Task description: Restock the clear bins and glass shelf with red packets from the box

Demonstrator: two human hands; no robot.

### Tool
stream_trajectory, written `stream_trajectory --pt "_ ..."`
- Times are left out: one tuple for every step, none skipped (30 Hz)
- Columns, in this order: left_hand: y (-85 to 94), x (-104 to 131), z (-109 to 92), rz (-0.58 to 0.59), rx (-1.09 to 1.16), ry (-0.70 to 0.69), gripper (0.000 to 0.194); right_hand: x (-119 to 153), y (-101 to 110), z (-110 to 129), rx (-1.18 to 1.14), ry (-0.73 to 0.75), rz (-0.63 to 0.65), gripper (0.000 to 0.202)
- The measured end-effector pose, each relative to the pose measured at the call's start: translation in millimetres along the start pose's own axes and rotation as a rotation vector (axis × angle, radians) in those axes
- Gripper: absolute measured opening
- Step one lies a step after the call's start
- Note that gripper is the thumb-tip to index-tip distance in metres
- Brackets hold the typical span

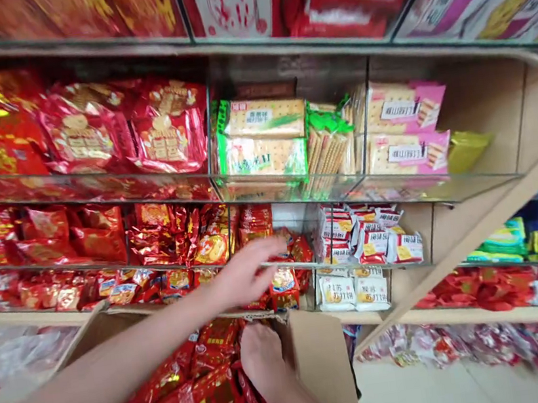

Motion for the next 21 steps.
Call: stream_trajectory --pt "3.5 22 -14 0.049 0.084 0.006 0.033 6 2 -1 -0.001 0.003 -0.011 0.031" --pt "5.6 45 -24 0.092 0.158 0.062 0.029 12 4 -3 -0.003 0.004 -0.019 0.032" --pt "6.3 70 -30 0.127 0.222 0.173 0.026 20 7 -4 -0.010 0.000 -0.033 0.033" --pt "6.7 95 -32 0.116 0.284 0.346 0.022 28 10 -6 -0.025 0.000 -0.053 0.034" --pt "6.6 118 -31 0.057 0.373 0.592 0.022 37 12 -8 -0.047 0.012 -0.084 0.038" --pt "3.9 139 -29 0.017 0.520 0.849 0.027 46 15 -8 -0.081 0.071 -0.134 0.043" --pt "-0.1 155 -30 -0.035 0.702 1.078 0.034 56 18 -6 -0.109 0.164 -0.176 0.048" --pt "-4.6 166 -32 -0.098 0.896 1.253 0.041 65 20 -4 -0.137 0.276 -0.215 0.052" --pt "-8.7 171 -35 -0.175 1.079 1.361 0.044 73 21 -2 -0.164 0.394 -0.241 0.054" --pt "-11.5 172 -39 -0.270 1.223 1.397 0.043 81 21 1 -0.194 0.503 -0.252 0.053" --pt "-12.8 170 -41 -0.369 1.317 1.372 0.039 87 22 2 -0.240 0.582 -0.260 0.051" --pt "-13.1 166 -43 -0.457 1.363 1.320 0.036 90 22 2 -0.312 0.619 -0.282 0.046" --pt "-12.9 163 -45 -0.518 1.381 1.257 0.034 92 23 0 -0.411 0.606 -0.326 0.042" --pt "-12.5 161 -46 -0.557 1.386 1.197 0.034 91 24 -4 -0.527 0.550 -0.380 0.039" --pt "-12.6 159 -47 -0.565 1.396 1.143 0.034 88 24 -8 -0.648 0.457 -0.429 0.038" --pt "-13.0 157 -49 -0.553 1.407 1.104 0.033 84 23 -13 -0.767 0.348 -0.459 0.040" --pt "-13.7 156 -51 -0.537 1.411 1.080 0.032 80 22 -16 -0.876 0.247 -0.458 0.043" --pt "-14.4 154 -52 -0.524 1.403 1.064 0.032 75 21 -18 -0.971 0.181 -0.422 0.043" --pt "-15.1 153 -53 -0.518 1.381 1.053 0.030 70 20 -17 -1.055 0.148 -0.358 0.040" --pt "-15.6 151 -53 -0.524 1.348 1.047 0.027 65 20 -15 -1.131 0.136 -0.294 0.034" --pt "-16.2 148 -53 -0.538 1.312 1.043 0.024 62 21 -13 -1.203 0.138 -0.247 0.026"
Point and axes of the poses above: each hand's wrist, its own x-axis away from the middle knuckle, its own y-axis out of the back of the hand, z = x × y, the point moved 3 cm from there along -x, towards the middle knuckle, and after that the axes turned 3 degrees about x, right-handed, at the moved point
